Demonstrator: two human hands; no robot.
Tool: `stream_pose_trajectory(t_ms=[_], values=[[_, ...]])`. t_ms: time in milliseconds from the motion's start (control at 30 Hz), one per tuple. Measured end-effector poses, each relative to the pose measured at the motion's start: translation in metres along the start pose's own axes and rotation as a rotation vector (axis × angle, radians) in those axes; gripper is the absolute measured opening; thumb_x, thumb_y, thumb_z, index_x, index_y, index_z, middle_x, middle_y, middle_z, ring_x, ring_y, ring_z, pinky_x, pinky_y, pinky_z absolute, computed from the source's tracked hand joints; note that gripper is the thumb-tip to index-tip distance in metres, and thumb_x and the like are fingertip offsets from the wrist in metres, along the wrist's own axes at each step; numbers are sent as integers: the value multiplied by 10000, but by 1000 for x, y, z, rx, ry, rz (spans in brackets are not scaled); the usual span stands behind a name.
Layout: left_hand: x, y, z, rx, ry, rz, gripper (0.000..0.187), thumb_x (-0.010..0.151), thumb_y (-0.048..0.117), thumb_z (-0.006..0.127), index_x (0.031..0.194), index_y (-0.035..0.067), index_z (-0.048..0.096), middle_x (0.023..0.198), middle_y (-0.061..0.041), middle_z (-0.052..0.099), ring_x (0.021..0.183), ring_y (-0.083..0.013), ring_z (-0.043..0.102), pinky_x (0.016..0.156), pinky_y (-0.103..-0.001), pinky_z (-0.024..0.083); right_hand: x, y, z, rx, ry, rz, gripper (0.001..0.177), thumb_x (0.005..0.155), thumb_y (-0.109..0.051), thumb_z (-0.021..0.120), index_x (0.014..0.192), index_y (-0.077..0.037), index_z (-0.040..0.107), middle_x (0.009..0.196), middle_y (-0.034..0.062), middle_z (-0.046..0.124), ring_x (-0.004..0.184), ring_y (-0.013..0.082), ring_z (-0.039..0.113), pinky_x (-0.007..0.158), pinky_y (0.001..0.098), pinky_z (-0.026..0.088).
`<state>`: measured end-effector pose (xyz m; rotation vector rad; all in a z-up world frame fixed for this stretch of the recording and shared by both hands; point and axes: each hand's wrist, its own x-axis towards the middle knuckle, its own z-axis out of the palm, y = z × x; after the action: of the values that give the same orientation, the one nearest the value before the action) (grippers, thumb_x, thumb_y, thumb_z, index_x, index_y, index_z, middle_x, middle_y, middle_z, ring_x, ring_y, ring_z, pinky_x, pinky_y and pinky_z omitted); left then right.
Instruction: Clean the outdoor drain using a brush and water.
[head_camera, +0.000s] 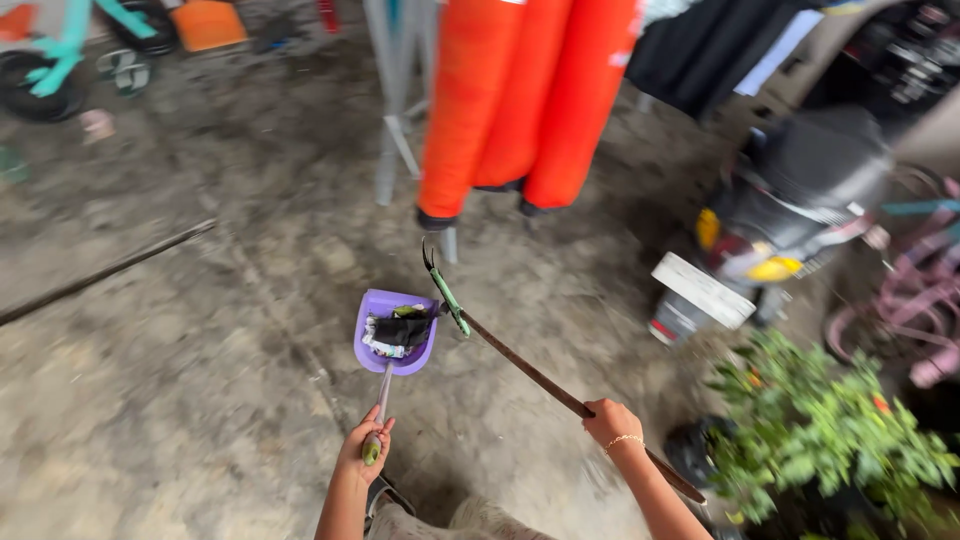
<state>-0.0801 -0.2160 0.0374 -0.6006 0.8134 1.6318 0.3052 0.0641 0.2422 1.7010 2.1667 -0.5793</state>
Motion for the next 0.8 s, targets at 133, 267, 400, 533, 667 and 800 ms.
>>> stream_pose_trajectory(t_ms=[133,267,400,533,667,800], values=[[-9,44,-34,-71,27,83,679,864,-16,526,1510,190,494,1278,-245,548,733,-133,551,636,-228,545,26,-75,-6,-32,-30,-97,378,813,-247,709,1177,-323,781,938,17,783,941,217,719,831,366,559],[-8,106,-67,-104,73,132,663,850,-25,523,1479,183,518,1266,-261,549,777,-153,606,598,-238,537,43,-165,-12,-92,-49,-144,349,812,-246,715,1153,-302,769,913,27,768,908,232,725,805,378,566],[-11,176,-77,-96,95,162,661,843,-27,531,1470,181,527,1248,-216,568,813,-164,636,588,-241,539,55,-248,-12,-85,-52,-170,308,786,-220,719,1073,-294,802,895,25,753,893,234,721,796,379,569],[6,241,-113,-73,115,140,657,844,-22,544,1463,195,514,1225,-210,559,795,-175,621,576,-249,524,63,-313,-3,-123,-70,-168,257,819,-260,707,1054,-280,808,875,42,761,869,235,717,791,380,566],[18,284,-114,-86,118,143,664,846,-17,553,1471,206,520,1245,-239,542,773,-160,571,588,-243,533,74,-365,-8,-83,-50,-166,299,814,-251,715,1106,-291,766,884,29,760,832,236,732,776,383,573],[34,330,-96,-112,143,179,666,846,-42,541,1475,174,527,1291,-257,533,833,-149,574,607,-237,541,107,-407,-10,-59,-34,-169,239,838,-257,706,1062,-271,787,872,35,762,832,242,725,777,373,562]])
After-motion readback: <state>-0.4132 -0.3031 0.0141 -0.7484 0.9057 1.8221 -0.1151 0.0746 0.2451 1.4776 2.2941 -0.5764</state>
